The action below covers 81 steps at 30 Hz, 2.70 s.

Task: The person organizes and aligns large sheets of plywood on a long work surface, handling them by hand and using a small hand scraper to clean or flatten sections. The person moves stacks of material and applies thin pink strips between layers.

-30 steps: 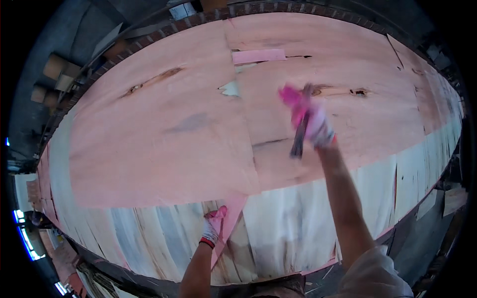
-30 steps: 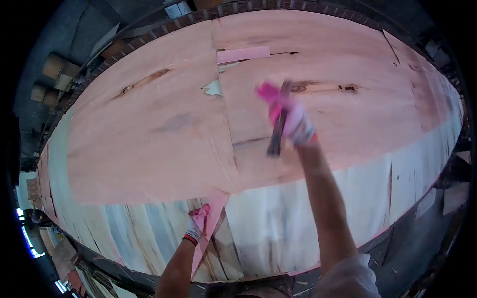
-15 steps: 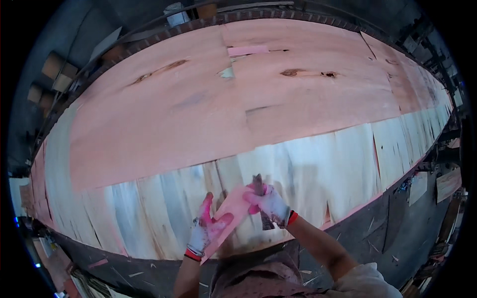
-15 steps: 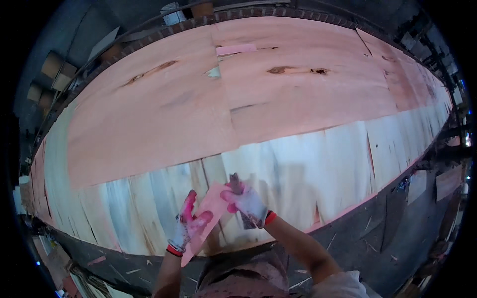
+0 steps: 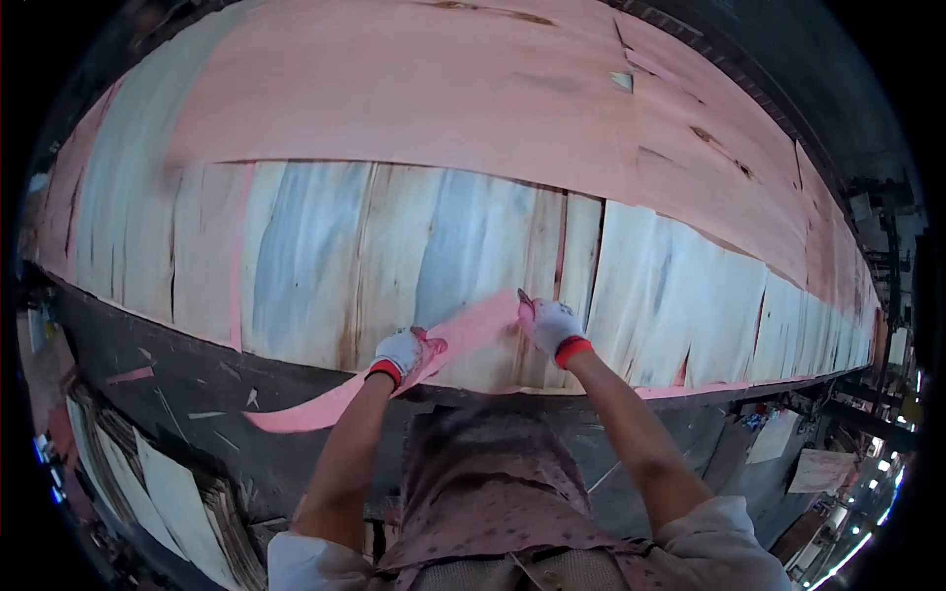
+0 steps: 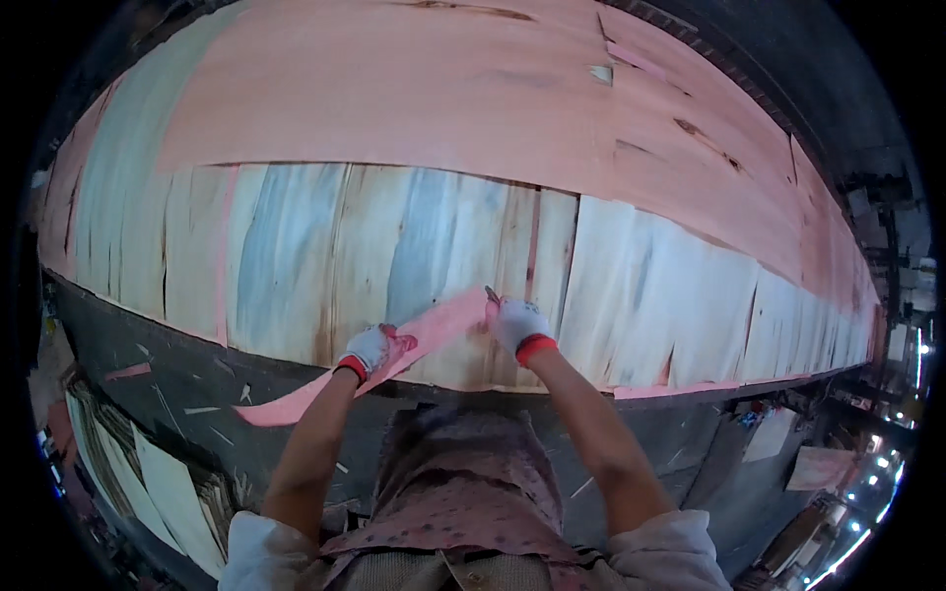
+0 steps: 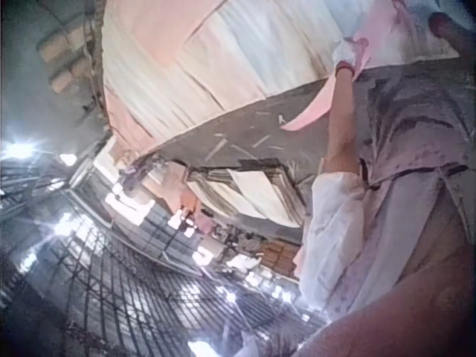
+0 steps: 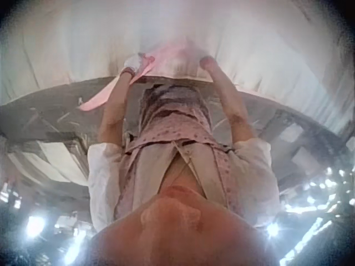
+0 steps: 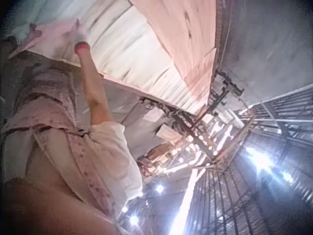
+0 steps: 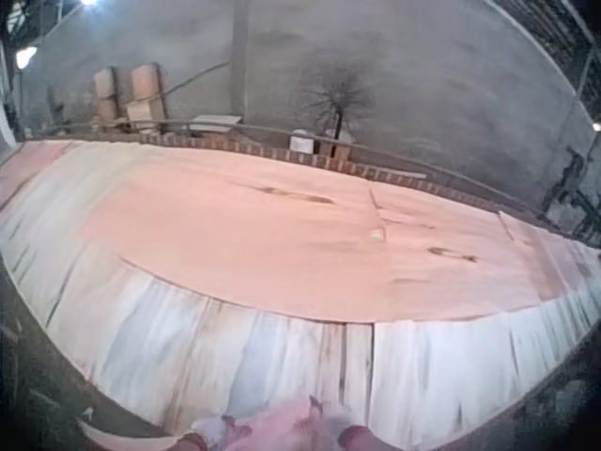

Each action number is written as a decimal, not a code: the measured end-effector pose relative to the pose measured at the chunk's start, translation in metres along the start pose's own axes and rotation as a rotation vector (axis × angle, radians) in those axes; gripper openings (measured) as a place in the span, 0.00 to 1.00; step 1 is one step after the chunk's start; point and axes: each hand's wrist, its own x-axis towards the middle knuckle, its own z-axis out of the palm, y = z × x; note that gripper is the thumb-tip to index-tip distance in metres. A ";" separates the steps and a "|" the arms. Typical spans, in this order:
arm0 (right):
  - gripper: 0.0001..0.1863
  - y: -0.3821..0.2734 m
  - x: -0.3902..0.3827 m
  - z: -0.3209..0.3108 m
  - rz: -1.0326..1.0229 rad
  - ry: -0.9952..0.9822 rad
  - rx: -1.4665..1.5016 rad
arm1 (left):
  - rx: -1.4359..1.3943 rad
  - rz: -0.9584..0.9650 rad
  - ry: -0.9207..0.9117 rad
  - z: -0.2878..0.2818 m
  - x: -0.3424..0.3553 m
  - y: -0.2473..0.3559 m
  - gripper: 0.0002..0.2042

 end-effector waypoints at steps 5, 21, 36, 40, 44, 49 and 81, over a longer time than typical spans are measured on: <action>0.24 -0.067 0.009 0.017 -0.091 -0.359 0.146 | 0.037 -0.030 0.053 0.013 0.002 -0.011 0.29; 0.22 0.049 -0.045 -0.001 0.295 -0.185 1.554 | -0.221 0.032 -0.026 -0.002 -0.023 0.027 0.25; 0.18 0.193 0.015 -0.156 0.043 0.408 1.811 | -0.180 0.032 0.266 0.030 0.093 0.071 0.24; 0.22 0.193 0.044 -0.211 -0.027 0.158 1.757 | -1.534 -0.005 0.042 0.031 0.119 0.019 0.14; 0.29 0.177 0.054 -0.194 -0.099 -0.025 1.246 | -0.337 0.233 0.419 0.037 0.100 0.121 0.13; 0.40 0.093 0.031 -0.144 -0.471 0.080 0.898 | -0.224 0.185 0.524 0.011 0.069 0.136 0.13; 0.28 0.201 0.289 -0.286 -0.613 0.095 2.051 | -1.837 -0.437 -0.407 0.045 0.076 0.038 0.24</action>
